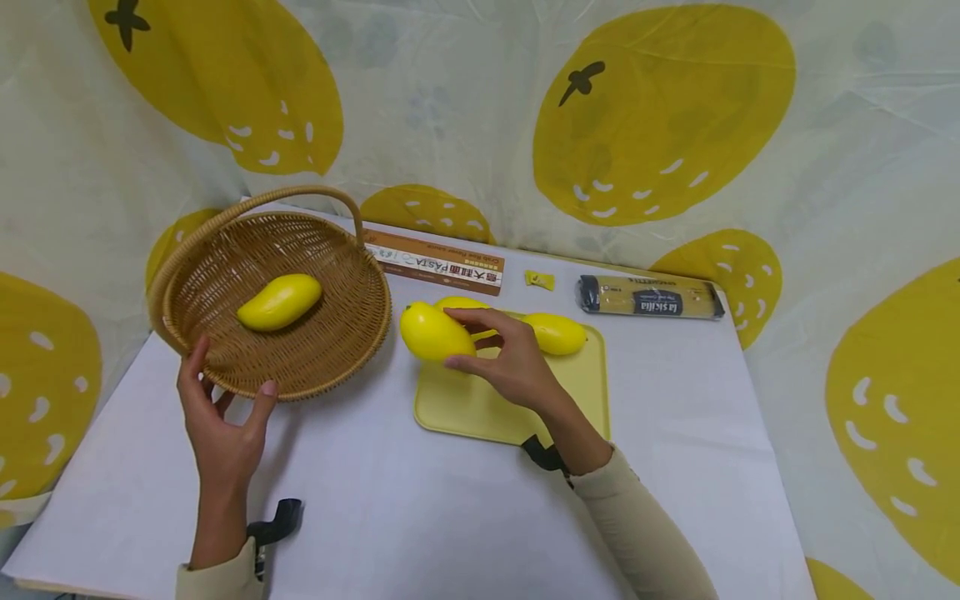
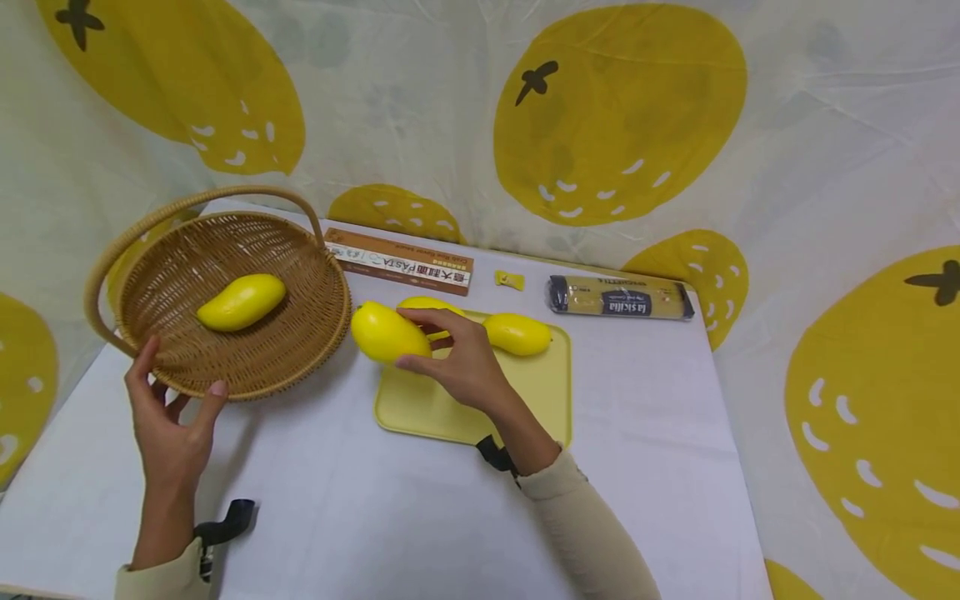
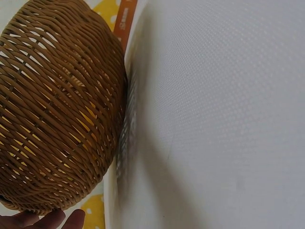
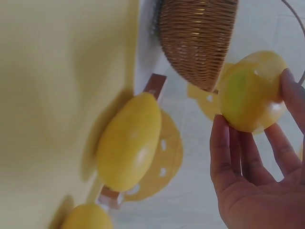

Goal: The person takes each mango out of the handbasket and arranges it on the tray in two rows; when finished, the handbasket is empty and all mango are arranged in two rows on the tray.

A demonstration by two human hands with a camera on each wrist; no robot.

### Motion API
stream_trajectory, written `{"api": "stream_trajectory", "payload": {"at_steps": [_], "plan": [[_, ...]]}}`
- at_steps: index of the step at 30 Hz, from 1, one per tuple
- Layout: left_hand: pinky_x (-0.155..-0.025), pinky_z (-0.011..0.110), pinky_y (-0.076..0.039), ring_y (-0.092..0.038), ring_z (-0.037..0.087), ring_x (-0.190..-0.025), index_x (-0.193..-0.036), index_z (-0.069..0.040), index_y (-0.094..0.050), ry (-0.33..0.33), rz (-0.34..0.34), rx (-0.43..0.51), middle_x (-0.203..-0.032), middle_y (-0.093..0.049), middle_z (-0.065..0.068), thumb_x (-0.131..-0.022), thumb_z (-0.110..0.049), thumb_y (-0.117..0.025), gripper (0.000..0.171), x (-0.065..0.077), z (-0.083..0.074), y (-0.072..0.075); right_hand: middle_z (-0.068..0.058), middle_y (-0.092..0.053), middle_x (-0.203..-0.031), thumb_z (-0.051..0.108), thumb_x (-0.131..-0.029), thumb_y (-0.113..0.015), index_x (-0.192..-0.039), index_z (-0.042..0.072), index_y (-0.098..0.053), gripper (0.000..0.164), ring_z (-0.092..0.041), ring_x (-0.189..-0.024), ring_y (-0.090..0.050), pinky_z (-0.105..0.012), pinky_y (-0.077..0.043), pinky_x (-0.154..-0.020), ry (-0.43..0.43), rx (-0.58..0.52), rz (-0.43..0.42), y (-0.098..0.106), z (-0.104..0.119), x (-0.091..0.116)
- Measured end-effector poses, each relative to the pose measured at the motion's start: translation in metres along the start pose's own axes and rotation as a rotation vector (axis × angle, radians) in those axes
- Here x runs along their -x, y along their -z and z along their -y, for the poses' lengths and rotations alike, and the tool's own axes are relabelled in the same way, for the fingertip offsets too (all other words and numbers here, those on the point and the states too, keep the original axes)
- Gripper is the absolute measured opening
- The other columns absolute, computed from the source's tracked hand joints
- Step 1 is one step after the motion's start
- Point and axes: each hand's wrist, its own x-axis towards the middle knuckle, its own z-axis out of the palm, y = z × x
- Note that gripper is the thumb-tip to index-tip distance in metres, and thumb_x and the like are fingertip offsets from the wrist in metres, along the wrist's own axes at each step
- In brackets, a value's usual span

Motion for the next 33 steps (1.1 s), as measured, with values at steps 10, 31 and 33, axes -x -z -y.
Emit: {"api": "stream_trajectory", "payload": {"at_steps": [10,31,33], "plan": [[-0.111,0.027,-0.043,-0.045,0.028,-0.142,-0.164,-0.021,-0.035,-0.004,0.0,0.001,-0.171,-0.034,0.001,-0.082,-0.006,-0.08,0.095,0.0,0.001,0.0,0.004,-0.071,-0.137,0.027,-0.088,-0.088,-0.142,0.029,-0.069,0.058,-0.027,-0.12,-0.067,-0.048,-0.06,-0.097,-0.141,0.065,0.041,0.009,-0.03,0.015],[-0.11,0.026,-0.043,-0.046,0.028,-0.141,-0.164,-0.02,-0.036,-0.008,-0.006,-0.004,-0.17,-0.035,0.001,-0.082,-0.005,-0.079,0.094,-0.001,0.0,0.001,0.005,-0.072,-0.138,0.021,-0.085,-0.091,-0.139,0.023,-0.072,0.057,-0.02,-0.117,-0.064,-0.044,-0.057,-0.097,-0.208,0.259,0.106,-0.012,-0.047,0.011],[-0.109,0.025,-0.043,-0.046,0.027,-0.14,-0.164,-0.019,-0.036,-0.015,-0.006,-0.004,-0.17,-0.035,0.002,-0.082,-0.005,-0.078,0.094,-0.001,0.0,0.0,0.005,-0.072,-0.138,0.021,-0.085,-0.091,-0.139,0.022,-0.072,0.058,-0.02,-0.117,-0.065,-0.044,-0.057,-0.099,-0.213,0.274,0.106,-0.013,-0.046,0.011]]}}
